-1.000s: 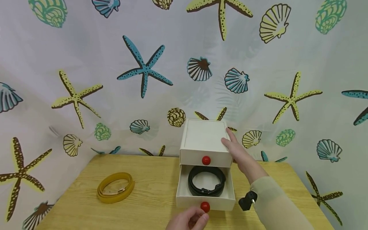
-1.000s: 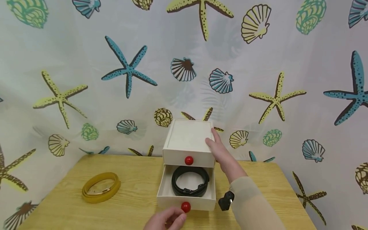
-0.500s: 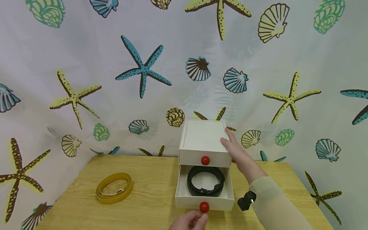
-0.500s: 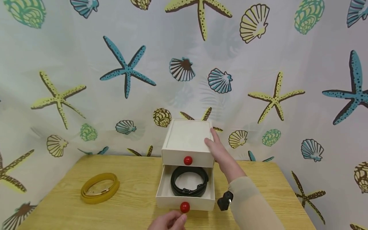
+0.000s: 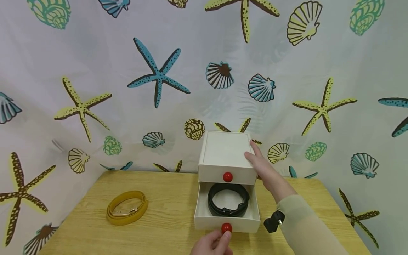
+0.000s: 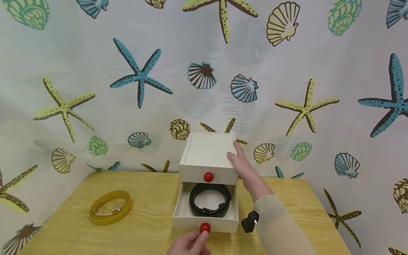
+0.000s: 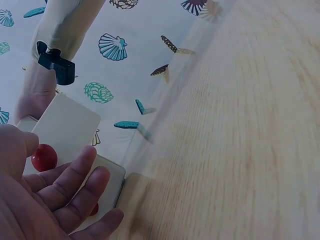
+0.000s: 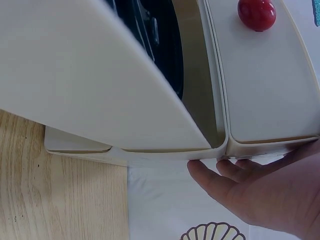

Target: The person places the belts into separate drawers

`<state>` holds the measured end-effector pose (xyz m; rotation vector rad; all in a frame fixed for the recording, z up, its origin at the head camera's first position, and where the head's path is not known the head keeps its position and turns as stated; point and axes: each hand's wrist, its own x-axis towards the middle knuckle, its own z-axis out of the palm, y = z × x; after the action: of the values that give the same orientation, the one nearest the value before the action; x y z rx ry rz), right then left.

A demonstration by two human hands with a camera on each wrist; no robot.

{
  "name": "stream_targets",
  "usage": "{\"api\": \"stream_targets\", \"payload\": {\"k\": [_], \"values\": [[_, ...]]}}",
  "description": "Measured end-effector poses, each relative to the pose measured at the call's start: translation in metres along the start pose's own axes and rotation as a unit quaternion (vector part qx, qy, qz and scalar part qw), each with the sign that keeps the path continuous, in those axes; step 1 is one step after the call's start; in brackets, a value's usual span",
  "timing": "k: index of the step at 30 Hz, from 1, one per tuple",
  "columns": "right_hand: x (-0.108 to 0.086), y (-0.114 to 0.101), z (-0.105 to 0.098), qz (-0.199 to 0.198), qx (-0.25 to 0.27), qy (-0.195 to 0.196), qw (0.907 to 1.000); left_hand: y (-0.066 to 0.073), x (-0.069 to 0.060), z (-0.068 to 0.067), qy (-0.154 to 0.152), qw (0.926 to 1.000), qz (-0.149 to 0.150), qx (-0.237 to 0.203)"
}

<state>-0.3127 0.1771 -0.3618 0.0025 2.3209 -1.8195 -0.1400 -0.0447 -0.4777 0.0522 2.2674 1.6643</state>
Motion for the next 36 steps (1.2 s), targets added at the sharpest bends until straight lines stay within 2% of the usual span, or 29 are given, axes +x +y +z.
{"api": "stream_targets", "payload": {"k": [7,14,22,29,36], "values": [[0.0,0.0,0.0,0.002,0.0,0.0,1.0,-0.003,0.001,0.007,0.012,0.999,-0.004,-0.042],[-0.001,0.0,0.0,0.0,-0.003,0.001,1.0,-0.001,0.003,0.011,0.022,0.9966,-0.032,-0.072],[-0.001,-0.001,0.0,0.0,0.0,-0.001,1.0,0.001,0.003,0.015,0.04,0.9955,-0.015,-0.084],[-0.001,0.0,0.002,0.003,-0.002,-0.002,1.0,0.002,0.002,0.016,0.053,0.9943,-0.014,-0.092],[-0.002,0.0,0.002,0.0,-0.007,-0.002,1.0,0.005,0.005,0.015,0.059,0.9929,0.018,-0.102]]}}
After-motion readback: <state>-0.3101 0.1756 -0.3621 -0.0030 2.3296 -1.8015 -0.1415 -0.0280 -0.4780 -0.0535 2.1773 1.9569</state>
